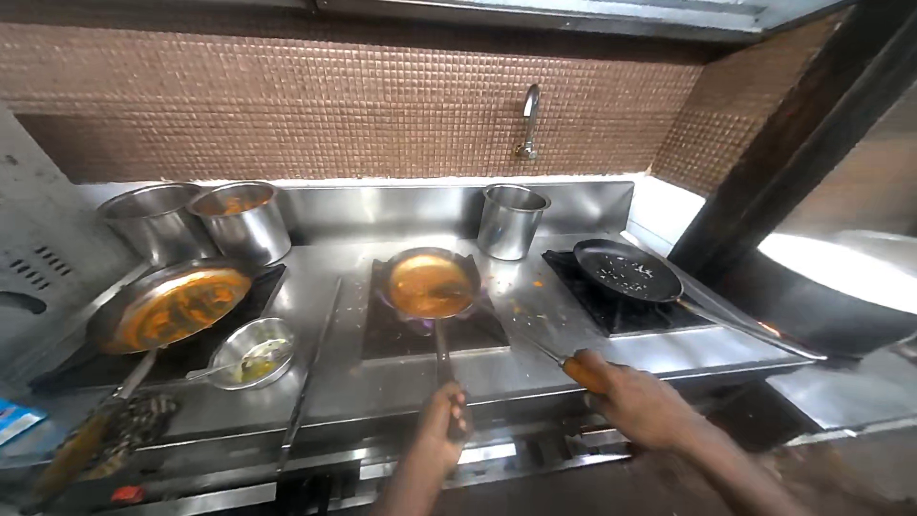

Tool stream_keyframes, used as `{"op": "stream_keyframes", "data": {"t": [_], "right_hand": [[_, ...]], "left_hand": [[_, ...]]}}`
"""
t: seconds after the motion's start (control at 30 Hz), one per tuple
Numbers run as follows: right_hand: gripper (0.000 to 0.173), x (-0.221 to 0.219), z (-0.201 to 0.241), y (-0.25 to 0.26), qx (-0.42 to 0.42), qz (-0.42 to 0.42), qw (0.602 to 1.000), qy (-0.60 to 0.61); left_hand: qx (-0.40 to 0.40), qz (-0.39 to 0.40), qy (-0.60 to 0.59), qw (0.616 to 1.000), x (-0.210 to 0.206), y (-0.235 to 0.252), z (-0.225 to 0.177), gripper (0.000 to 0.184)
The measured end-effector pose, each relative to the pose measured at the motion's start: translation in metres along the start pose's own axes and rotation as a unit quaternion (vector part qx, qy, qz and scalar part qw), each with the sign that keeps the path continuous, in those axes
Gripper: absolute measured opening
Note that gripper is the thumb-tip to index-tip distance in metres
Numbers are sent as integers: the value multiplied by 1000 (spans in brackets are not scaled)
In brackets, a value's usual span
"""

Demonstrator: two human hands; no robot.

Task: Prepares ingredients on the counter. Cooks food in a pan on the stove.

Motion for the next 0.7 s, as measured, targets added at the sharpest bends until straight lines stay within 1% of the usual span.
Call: {"op": "stream_keyframes", "data": {"t": [0.13, 0.2, 0.3, 0.37, 0.43, 0.5, 0.53, 0.63, 0.7], "right_hand": [[57, 13, -30, -20, 37, 12, 998, 54], [57, 10, -33, -24, 47, 34, 995, 87], [57, -7, -24, -21, 34, 34, 992, 120], [58, -14, -21, -12, 26, 19, 990, 138], [58, -22, -12, 0, 29, 13, 987, 157], [56, -35, 5, 11, 30, 15, 988, 153], [57, -37, 14, 16, 25, 11, 989, 143], [59, -40, 28, 24, 6, -5, 994, 107], [58, -43, 30, 27, 0, -14, 993, 115]], "left_hand": [[10, 0, 23, 1000, -8, -10, 2, 13], [9, 1, 24, 1000, -7, -7, 1, 13], [4, -5, 8, 1000, -7, -16, 8, 12], [10, 3, 31, 999, -12, -25, 10, 13], [3, 12, 35, 999, -13, -10, 8, 14], [-2, 17, 12, 1000, -10, 3, 9, 14], [-2, 13, 7, 1000, -12, -3, 10, 14], [20, -9, 14, 1000, -14, -46, 24, 14], [18, -12, 8, 1000, -14, -45, 24, 14]]}}
Point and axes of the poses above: each hand's wrist, its own y-axis towards the middle knuckle, its own x-axis out of the back of the hand, z = x × y, the point moved 1 cm from there along y, towards the middle knuckle, and after that the axes turned 7 degrees about -z, right-handed, at the moved point
